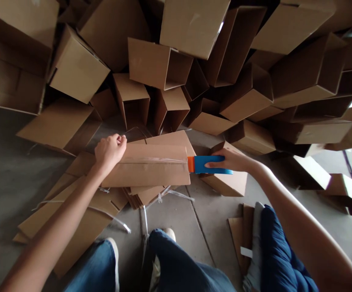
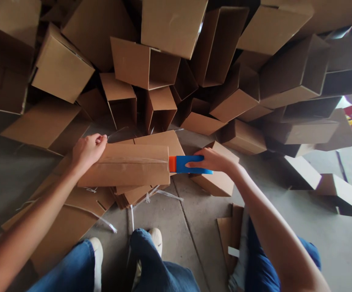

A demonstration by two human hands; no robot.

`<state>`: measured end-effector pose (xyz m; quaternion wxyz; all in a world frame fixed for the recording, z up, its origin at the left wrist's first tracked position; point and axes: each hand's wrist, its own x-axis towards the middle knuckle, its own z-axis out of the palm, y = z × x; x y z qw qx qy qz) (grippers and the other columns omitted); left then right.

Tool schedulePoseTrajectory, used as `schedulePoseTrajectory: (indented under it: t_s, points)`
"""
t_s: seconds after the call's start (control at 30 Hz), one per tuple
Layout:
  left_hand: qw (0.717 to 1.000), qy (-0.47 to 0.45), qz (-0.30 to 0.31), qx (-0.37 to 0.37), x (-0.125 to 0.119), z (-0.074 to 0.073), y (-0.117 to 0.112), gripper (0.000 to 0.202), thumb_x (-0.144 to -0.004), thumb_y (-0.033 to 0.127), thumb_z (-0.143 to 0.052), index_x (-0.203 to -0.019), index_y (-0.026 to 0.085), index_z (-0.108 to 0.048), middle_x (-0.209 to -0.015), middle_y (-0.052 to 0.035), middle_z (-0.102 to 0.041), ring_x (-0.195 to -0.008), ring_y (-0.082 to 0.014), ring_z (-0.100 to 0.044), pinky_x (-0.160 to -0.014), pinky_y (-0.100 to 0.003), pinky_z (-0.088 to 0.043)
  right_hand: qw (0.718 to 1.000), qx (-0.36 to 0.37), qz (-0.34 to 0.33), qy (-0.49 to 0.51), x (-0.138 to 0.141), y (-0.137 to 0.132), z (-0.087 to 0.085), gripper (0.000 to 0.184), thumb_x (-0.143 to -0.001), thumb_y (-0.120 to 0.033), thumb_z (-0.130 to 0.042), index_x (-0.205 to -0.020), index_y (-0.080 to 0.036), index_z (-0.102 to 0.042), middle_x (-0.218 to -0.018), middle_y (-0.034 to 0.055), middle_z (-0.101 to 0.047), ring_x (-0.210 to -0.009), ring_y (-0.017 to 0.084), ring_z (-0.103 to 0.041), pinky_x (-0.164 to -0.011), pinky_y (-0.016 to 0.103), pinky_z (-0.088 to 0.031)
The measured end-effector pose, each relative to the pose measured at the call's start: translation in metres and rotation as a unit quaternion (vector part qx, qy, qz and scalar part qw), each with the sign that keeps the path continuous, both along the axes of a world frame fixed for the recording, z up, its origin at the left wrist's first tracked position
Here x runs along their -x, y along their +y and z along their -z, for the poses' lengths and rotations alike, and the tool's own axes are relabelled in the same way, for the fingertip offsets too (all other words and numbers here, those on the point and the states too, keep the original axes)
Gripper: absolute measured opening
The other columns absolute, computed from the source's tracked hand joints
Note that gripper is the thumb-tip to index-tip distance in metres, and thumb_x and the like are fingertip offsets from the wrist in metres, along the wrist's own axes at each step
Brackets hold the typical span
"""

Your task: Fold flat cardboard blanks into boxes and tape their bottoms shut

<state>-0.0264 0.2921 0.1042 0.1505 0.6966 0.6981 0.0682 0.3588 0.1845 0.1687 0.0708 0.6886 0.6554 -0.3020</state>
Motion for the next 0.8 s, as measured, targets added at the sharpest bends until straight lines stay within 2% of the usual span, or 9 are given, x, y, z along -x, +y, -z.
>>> schedulePoseTrajectory:
  t_s: [0.1, 0.2, 0.37, 0.47, 0.53, 0.57, 0.67, 0.73, 0.8]
  points:
    - [0.999, 0.020, 0.018, 0.022, -0.003, 0.000, 0.001, 0.053, -0.101, 0.046, -0.035, -0.097, 0.018, -0.080, -0.101, -0.0196, -0.082, -0.101, -0.0395, -0.076, -0.082, -0.043, -0.054, 0.998, -0.044, 0.007, -0.047, 0.010, -0.008, 0.003, 0.055, -0.083, -0.076, -0.062, -0.063, -0.025, -0.062, -0.057, 0.0018, -0.058, -0.056, 0.017, -0.048, -0.058, 0.033, -0.033]
    - [0.999, 0.033, 0.033, 0.027, -0.004, 0.001, 0.003, 0.059, -0.101, 0.049, -0.033, -0.092, 0.018, -0.082, -0.099, -0.0213, -0.082, -0.103, -0.0404, -0.075, -0.085, -0.045, -0.054, 0.992, -0.074, 0.022, -0.101, 0.019, -0.015, -0.001, 0.055, -0.081, -0.076, -0.061, -0.064, -0.024, -0.063, -0.055, 0.0006, -0.055, -0.056, 0.017, -0.050, -0.058, 0.032, -0.031]
    - [0.999, 0.022, 0.041, 0.015, -0.006, 0.003, 0.004, 0.055, -0.099, 0.048, -0.037, -0.099, 0.018, -0.083, -0.105, -0.0206, -0.082, -0.105, -0.0399, -0.075, -0.088, -0.044, -0.054, 0.987, -0.112, 0.037, -0.108, 0.028, -0.023, -0.007, 0.053, -0.082, -0.073, -0.062, -0.063, -0.024, -0.063, -0.055, 0.0010, -0.056, -0.056, 0.017, -0.050, -0.058, 0.031, -0.030]
    - [0.999, 0.016, 0.052, 0.001, -0.007, 0.004, 0.003, 0.053, -0.098, 0.047, -0.038, -0.098, 0.018, -0.083, -0.105, -0.0193, -0.082, -0.104, -0.0395, -0.076, -0.087, -0.043, -0.054, 0.982, -0.121, 0.035, -0.144, 0.043, -0.024, 0.015, 0.044, -0.085, -0.065, -0.063, -0.076, -0.023, -0.073, -0.064, 0.0045, -0.067, -0.060, 0.019, -0.056, -0.058, 0.031, -0.028]
    - [0.999, 0.013, 0.050, -0.002, -0.006, 0.006, 0.003, 0.053, -0.098, 0.048, -0.038, -0.096, 0.019, -0.082, -0.103, -0.0188, -0.083, -0.103, -0.0396, -0.076, -0.086, -0.043, -0.054, 0.972, -0.115, 0.029, -0.200, 0.059, -0.019, 0.041, 0.034, -0.087, -0.052, -0.065, -0.088, -0.021, -0.079, -0.075, 0.0098, -0.075, -0.066, 0.022, -0.063, -0.058, 0.032, -0.027]
    - [0.999, 0.010, 0.047, 0.001, -0.004, 0.007, 0.003, 0.054, -0.097, 0.049, -0.037, -0.095, 0.019, -0.082, -0.102, -0.0187, -0.083, -0.103, -0.0395, -0.076, -0.085, -0.043, -0.054, 0.973, -0.086, 0.027, -0.214, 0.067, -0.016, 0.054, 0.030, -0.087, -0.046, -0.065, -0.086, -0.019, -0.080, -0.079, 0.0129, -0.077, -0.069, 0.024, -0.066, -0.058, 0.033, -0.027]
    - [0.999, 0.004, 0.034, 0.019, 0.005, 0.008, 0.005, 0.055, -0.097, 0.050, -0.035, -0.091, 0.020, -0.081, -0.102, -0.0191, -0.083, -0.103, -0.0397, -0.076, -0.082, -0.042, -0.054, 0.974, -0.082, 0.073, -0.201, 0.082, -0.009, 0.084, 0.037, -0.093, -0.046, -0.058, -0.094, -0.018, -0.081, -0.092, 0.0167, -0.080, -0.078, 0.027, -0.071, -0.060, 0.033, -0.029]
    - [0.999, 0.006, 0.021, 0.026, 0.012, 0.008, 0.005, 0.054, -0.096, 0.050, -0.035, -0.091, 0.021, -0.081, -0.103, -0.0194, -0.083, -0.103, -0.0405, -0.076, -0.080, -0.042, -0.053, 0.972, -0.103, 0.108, -0.182, 0.077, -0.010, 0.092, 0.041, -0.096, -0.051, -0.055, -0.101, -0.019, -0.080, -0.095, 0.0165, -0.081, -0.081, 0.028, -0.072, -0.061, 0.033, -0.032]
    - [0.999, 0.006, 0.006, 0.033, 0.018, 0.008, 0.006, 0.054, -0.096, 0.051, -0.035, -0.093, 0.022, -0.081, -0.105, -0.0192, -0.082, -0.103, -0.0411, -0.076, -0.079, -0.042, -0.053, 0.965, -0.139, 0.151, -0.162, 0.060, -0.018, 0.093, 0.047, -0.098, -0.057, -0.051, -0.104, -0.019, -0.078, -0.095, 0.0163, -0.080, -0.081, 0.028, -0.070, -0.062, 0.033, -0.036]
